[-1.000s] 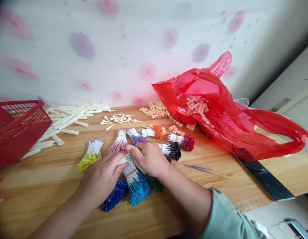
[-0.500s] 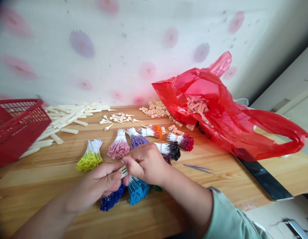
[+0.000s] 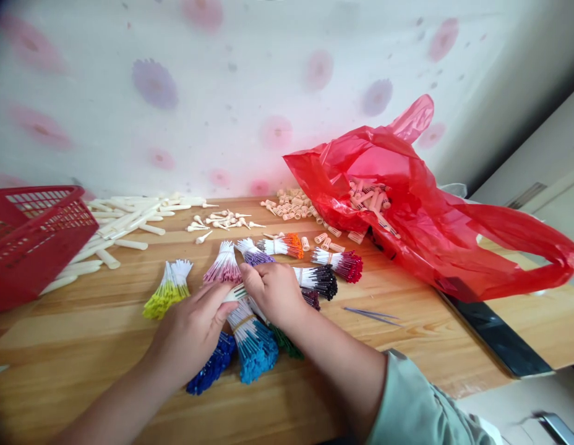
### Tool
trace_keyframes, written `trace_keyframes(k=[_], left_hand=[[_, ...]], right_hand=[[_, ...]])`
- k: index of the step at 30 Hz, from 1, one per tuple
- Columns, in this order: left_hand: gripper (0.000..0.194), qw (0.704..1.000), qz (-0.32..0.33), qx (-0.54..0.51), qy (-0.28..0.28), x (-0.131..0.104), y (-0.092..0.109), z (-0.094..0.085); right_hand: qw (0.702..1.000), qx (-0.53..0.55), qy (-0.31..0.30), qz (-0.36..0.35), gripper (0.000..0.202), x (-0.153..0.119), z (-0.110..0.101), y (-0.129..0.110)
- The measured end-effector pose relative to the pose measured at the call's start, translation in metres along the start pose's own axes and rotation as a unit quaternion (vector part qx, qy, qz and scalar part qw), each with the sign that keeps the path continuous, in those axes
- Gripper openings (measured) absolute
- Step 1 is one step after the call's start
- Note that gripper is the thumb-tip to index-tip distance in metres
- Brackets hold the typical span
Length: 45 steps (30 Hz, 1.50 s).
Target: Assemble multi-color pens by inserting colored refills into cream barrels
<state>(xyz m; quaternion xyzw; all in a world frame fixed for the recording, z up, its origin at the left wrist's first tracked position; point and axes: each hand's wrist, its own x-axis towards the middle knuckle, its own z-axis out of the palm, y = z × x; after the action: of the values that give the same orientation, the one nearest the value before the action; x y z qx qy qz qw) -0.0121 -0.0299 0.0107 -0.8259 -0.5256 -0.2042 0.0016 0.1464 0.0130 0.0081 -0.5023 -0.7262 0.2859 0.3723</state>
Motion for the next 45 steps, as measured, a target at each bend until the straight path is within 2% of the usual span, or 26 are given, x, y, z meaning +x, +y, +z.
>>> trace_keyframes(k=[4, 6, 7, 9, 12, 13, 14, 15, 16, 17, 19, 20, 22, 24, 27, 30, 33, 35, 37, 38, 39, 40, 41, 43, 44, 45], left_hand=[[0.024, 0.997, -0.024, -0.070, -0.025, -0.004, 0.007, -0.008], [0.024, 0.983, -0.051, -0.160, -0.069, -0.005, 0.008, -0.013], [0.026, 0.967, -0.063, -0.226, -0.100, -0.005, 0.006, -0.015], [0.030, 0.906, -0.076, -0.376, -0.182, -0.004, 0.001, -0.017], [0.038, 0.789, -0.057, -0.535, -0.298, -0.003, -0.009, -0.016], [0.039, 0.765, -0.044, -0.555, -0.324, -0.003, -0.011, -0.015], [0.039, 0.756, -0.031, -0.560, -0.338, -0.002, -0.013, -0.014], [0.038, 0.767, -0.023, -0.547, -0.336, -0.001, -0.013, -0.013], [0.036, 0.798, -0.021, -0.513, -0.316, 0.000, -0.013, -0.012], [0.034, 0.844, -0.023, -0.456, -0.281, 0.001, -0.012, -0.011], [0.028, 0.941, -0.028, -0.288, -0.175, 0.002, -0.010, -0.008], [0.026, 0.972, -0.023, -0.200, -0.121, 0.002, -0.009, -0.007], [0.025, 0.996, -0.002, -0.074, -0.050, 0.002, -0.008, -0.003], [0.027, 1.000, 0.017, -0.015, -0.015, 0.000, -0.007, -0.001], [0.029, 1.000, 0.013, 0.020, -0.006, -0.002, -0.004, -0.002], [0.029, 0.998, -0.032, -0.023, -0.051, -0.002, 0.002, -0.007], [0.027, 0.975, -0.059, -0.176, -0.121, 0.001, 0.003, -0.013], [0.032, 0.924, -0.047, -0.319, -0.206, 0.001, 0.000, -0.016], [0.039, 0.841, -0.017, -0.443, -0.310, 0.001, -0.006, -0.017], [0.042, 0.803, -0.006, -0.482, -0.350, 0.000, -0.009, -0.016], [0.043, 0.781, -0.001, -0.502, -0.371, 0.000, -0.011, -0.014], [0.043, 0.784, -0.005, -0.499, -0.368, -0.001, -0.012, -0.012], [0.039, 0.813, -0.014, -0.474, -0.339, 0.000, -0.013, -0.010], [0.029, 0.907, -0.034, -0.354, -0.226, 0.001, -0.012, -0.006], [0.025, 0.947, -0.034, -0.276, -0.161, 0.002, -0.011, -0.004], [0.022, 0.973, -0.029, -0.201, -0.106, 0.003, -0.010, -0.002]], right_hand=[[0.997, 0.018, 0.018, -0.066, 0.045, -0.004, -0.006, -0.006], [0.993, 0.015, 0.016, -0.112, 0.043, -0.006, -0.010, -0.009], [0.990, 0.015, 0.012, -0.140, 0.043, -0.008, -0.012, -0.010], [0.979, 0.014, 0.005, -0.205, 0.042, -0.011, -0.016, -0.013], [0.949, -0.026, 0.002, -0.313, 0.038, -0.015, -0.023, -0.015], [0.937, -0.047, 0.001, -0.345, 0.037, -0.015, -0.024, -0.014], [0.927, -0.065, -0.001, -0.369, 0.037, -0.014, -0.026, -0.013], [0.922, -0.079, -0.002, -0.379, 0.036, -0.013, -0.026, -0.010], [0.924, -0.085, -0.004, -0.373, 0.036, -0.011, -0.026, -0.008], [0.934, -0.085, -0.009, -0.346, 0.036, -0.009, -0.025, -0.005], [0.967, -0.079, -0.024, -0.241, 0.037, -0.005, -0.021, 0.000], [0.981, -0.073, -0.034, -0.178, 0.040, -0.003, -0.019, 0.002], [0.994, -0.053, -0.049, -0.076, 0.046, -0.001, -0.014, 0.004], [0.998, -0.019, -0.053, -0.028, 0.051, -0.001, -0.009, 0.004], [0.999, 0.022, -0.034, -0.021, 0.051, -0.004, -0.005, 0.000], [0.996, 0.013, -0.007, -0.084, 0.047, -0.007, -0.006, -0.005], [0.982, -0.017, -0.012, -0.187, 0.044, -0.011, -0.012, -0.010], [0.961, -0.050, -0.026, -0.270, 0.044, -0.013, -0.018, -0.013], [0.927, -0.095, -0.034, -0.362, 0.044, -0.013, -0.024, -0.014], [0.906, -0.116, -0.033, -0.405, 0.045, -0.012, -0.027, -0.014], [0.890, -0.133, -0.029, -0.436, 0.045, -0.011, -0.028, -0.013], [0.881, -0.145, -0.025, -0.450, 0.046, -0.009, -0.029, -0.010], [0.883, -0.154, -0.024, -0.442, 0.045, -0.007, -0.029, -0.008], [0.918, -0.162, -0.034, -0.361, 0.045, -0.003, -0.026, -0.002], [0.940, -0.159, -0.045, -0.299, 0.044, -0.002, -0.023, 0.000], [0.959, -0.153, -0.056, -0.233, 0.044, -0.001, -0.020, 0.002]])
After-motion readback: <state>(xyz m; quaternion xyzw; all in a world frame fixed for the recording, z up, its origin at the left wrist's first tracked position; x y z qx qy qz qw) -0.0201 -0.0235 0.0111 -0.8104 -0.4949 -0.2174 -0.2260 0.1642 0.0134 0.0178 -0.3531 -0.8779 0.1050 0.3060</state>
